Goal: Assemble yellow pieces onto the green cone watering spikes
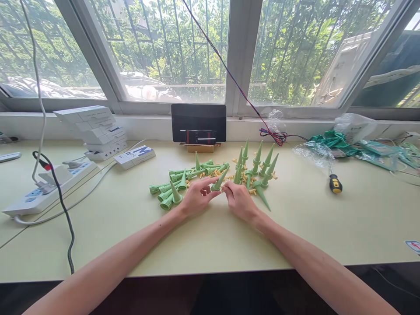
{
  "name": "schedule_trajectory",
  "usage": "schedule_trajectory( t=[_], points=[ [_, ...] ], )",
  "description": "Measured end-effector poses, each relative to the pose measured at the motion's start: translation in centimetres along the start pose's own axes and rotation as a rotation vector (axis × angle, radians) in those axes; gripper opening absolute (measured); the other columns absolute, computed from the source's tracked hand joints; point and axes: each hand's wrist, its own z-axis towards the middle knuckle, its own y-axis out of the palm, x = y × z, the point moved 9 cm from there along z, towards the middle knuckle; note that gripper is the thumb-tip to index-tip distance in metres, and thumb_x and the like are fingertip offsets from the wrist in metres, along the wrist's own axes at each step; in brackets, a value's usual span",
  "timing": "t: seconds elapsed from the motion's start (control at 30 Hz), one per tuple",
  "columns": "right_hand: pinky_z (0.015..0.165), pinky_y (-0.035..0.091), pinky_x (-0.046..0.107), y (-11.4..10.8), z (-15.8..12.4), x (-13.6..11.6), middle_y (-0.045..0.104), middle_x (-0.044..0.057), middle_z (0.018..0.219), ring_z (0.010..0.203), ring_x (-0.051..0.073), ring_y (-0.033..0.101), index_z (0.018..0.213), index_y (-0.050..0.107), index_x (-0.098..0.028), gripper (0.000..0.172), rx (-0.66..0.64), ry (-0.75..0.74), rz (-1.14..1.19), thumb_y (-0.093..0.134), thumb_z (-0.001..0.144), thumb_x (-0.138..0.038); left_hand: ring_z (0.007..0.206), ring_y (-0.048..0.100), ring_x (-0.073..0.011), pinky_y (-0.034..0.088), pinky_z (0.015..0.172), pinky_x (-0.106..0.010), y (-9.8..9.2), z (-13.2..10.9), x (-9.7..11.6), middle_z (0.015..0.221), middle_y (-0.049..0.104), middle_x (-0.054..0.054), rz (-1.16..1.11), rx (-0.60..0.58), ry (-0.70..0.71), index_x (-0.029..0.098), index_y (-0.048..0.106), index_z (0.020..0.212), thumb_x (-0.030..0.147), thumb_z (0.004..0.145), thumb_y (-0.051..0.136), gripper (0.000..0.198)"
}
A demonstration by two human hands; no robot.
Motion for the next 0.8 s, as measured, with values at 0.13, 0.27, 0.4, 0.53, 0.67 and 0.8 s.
schedule_trajectory(
  t=[0.13, 0.27, 0.4, 0.53, 0.67, 0.8],
  points=[
    [0.054, 0.027, 0.027, 0.07, -0.05, -0.04, 0.043, -0.002, 0.060, 0.053, 0.014, 0.034, 0.070, 0.031, -0.024, 0.028, -0.010, 0.003, 0.015, 0.034, 0.097, -0.030, 0.050, 0.046, -0.0069, 0.048, 0.050, -0.022, -0.15, -0.03, -0.16, 0.088, 0.070, -0.004, 0.024, 0.014, -0.022, 0.019, 0.070, 0.120, 0.038, 0.082, 0.070, 0.043],
    [0.053, 0.026, 0.027, 0.03, -0.04, -0.10, 0.041, -0.003, 0.059, 0.052, 0.013, 0.032, 0.068, 0.030, -0.024, 0.031, -0.017, 0.018, 0.029, 0.034, 0.097, -0.031, 0.040, 0.042, -0.0075, 0.042, 0.046, -0.021, -0.20, -0.14, -0.40, 0.051, 0.057, 0.005, 0.038, 0.012, -0.065, 0.017, 0.070, 0.121, 0.040, 0.081, 0.071, 0.047],
    [0.053, 0.027, 0.027, -0.04, -0.02, -0.17, 0.041, -0.003, 0.059, 0.053, 0.013, 0.033, 0.068, 0.031, -0.023, 0.031, -0.024, 0.031, 0.041, 0.033, 0.097, -0.032, 0.035, 0.041, -0.0080, 0.043, 0.046, -0.022, 0.03, -0.26, -0.63, 0.042, 0.054, 0.008, 0.008, -0.021, -0.098, 0.019, 0.070, 0.124, 0.042, 0.082, 0.070, 0.048],
    [0.052, 0.027, 0.027, -0.04, -0.02, -0.09, 0.041, -0.003, 0.058, 0.053, 0.014, 0.032, 0.067, 0.031, -0.024, 0.032, -0.026, 0.040, 0.048, 0.034, 0.097, -0.032, 0.033, 0.044, -0.0085, 0.044, 0.044, -0.023, 0.20, -0.35, -0.95, 0.051, 0.066, 0.004, -0.015, -0.041, -0.122, 0.021, 0.069, 0.124, 0.045, 0.082, 0.070, 0.049],
    [0.052, 0.026, 0.027, -0.01, 0.02, 0.05, 0.040, -0.003, 0.057, 0.052, 0.014, 0.032, 0.066, 0.031, -0.024, 0.032, -0.020, 0.042, 0.045, 0.034, 0.097, -0.032, 0.033, 0.049, -0.0088, 0.046, 0.042, -0.024, 0.27, -0.38, -0.78, 0.080, 0.078, -0.003, -0.020, -0.044, -0.113, 0.022, 0.068, 0.126, 0.046, 0.083, 0.068, 0.049],
    [0.053, 0.028, 0.027, -0.09, 0.09, 0.14, 0.042, -0.003, 0.057, 0.052, 0.014, 0.036, 0.066, 0.035, -0.023, 0.032, -0.009, 0.049, 0.043, 0.035, 0.097, -0.032, 0.035, 0.051, -0.0073, 0.046, 0.042, -0.024, 0.22, -0.38, -0.15, 0.105, 0.077, -0.010, 0.027, -0.030, -0.085, 0.018, 0.066, 0.126, 0.043, 0.086, 0.063, 0.047]
  ],
)
